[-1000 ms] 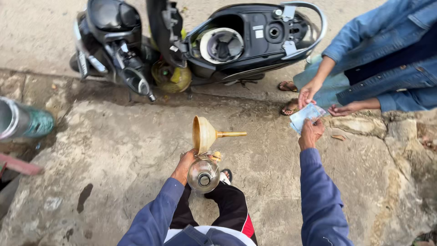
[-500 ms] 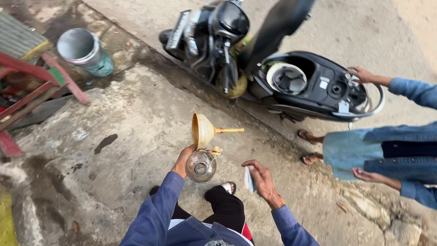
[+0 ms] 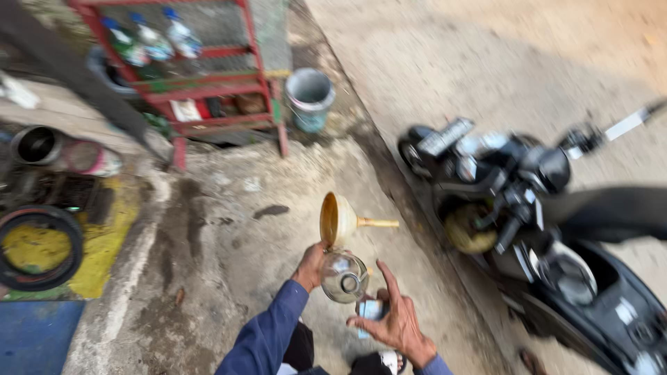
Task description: The person adjusts the chain and rear wheel of a yellow bicycle using a wrench, then walks to a scooter and pours liquid from a green bottle into the fuel tank using a funnel. The person receives cash and places it into a container.
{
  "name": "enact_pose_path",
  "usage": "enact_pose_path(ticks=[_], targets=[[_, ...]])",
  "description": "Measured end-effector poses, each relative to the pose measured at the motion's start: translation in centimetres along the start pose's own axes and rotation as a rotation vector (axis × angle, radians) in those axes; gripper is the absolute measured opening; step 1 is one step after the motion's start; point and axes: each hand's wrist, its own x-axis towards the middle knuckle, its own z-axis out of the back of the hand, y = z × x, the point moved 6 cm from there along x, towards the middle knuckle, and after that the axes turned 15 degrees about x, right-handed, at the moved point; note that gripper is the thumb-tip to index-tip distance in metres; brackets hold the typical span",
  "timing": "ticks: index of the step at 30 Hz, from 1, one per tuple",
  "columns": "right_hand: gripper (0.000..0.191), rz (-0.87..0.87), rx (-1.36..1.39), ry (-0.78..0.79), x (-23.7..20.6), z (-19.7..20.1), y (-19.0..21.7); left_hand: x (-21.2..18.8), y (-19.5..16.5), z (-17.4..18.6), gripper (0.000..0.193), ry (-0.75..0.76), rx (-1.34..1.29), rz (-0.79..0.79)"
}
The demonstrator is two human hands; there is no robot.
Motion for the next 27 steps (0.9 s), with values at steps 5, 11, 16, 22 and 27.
enact_pose_path(ticks=[5,11,16,22,27], targets=[[0.115,0.318,-0.127,0.077,8.9,-5.3,9.8,-2.2,-9.7,6.5,0.038,-0.127,-0.066,-0.214],[0.121,0.115,-0.164,0.177,18.5,-9.9,15.3,-4.2,-19.2,15.1,0.024,-0.533,-0.073,-0.441],[0.092,0.443,-0.009,0.197,26.2,-13.4,19.8,-3.9,-27.1,20.3,0.023,-0.672,0.002,-0.632],[0.069,0.624,0.135,0.057,37.8,-14.2,20.4,-3.7,-35.9,24.4,0.026,-0.609,-0.160,-0.712],[0.061,0.337,0.315,-0.204,50.7,-11.9,15.5,-11.2,-42.5,29.6,0.023,-1.150,0.657,-0.884]])
